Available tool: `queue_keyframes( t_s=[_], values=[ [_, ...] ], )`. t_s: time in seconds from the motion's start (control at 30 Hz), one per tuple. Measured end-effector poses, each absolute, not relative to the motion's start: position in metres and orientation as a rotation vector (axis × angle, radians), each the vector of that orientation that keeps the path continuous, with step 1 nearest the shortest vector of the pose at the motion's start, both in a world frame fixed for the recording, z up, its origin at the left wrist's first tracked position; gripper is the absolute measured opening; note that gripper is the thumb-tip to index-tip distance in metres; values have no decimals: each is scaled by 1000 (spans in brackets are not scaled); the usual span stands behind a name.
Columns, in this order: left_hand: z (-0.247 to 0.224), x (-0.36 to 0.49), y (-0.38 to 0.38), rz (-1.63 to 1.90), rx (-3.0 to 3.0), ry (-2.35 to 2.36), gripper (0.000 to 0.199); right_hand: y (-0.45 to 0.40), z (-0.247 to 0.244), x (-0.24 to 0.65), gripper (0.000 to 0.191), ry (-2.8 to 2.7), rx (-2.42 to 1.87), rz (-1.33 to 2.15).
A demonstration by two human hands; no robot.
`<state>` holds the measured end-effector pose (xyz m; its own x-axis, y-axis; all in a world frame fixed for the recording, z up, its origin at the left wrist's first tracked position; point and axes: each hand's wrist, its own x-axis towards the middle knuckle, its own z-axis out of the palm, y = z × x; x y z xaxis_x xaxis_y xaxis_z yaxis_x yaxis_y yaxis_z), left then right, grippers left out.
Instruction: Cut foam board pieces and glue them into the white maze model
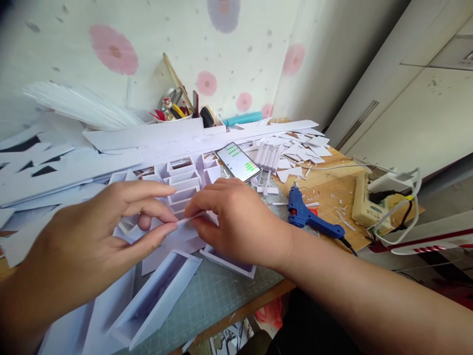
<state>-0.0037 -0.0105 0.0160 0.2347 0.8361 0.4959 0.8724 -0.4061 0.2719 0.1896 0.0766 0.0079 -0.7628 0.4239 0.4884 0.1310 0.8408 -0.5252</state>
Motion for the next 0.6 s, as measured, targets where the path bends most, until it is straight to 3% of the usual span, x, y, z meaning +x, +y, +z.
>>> queue_keyframes(
  t_s=[0.6],
  values=[
    [16,-12,-8,-862,-2366,-1771,33,82,9,180,5,-2334,-445,817]
  ],
)
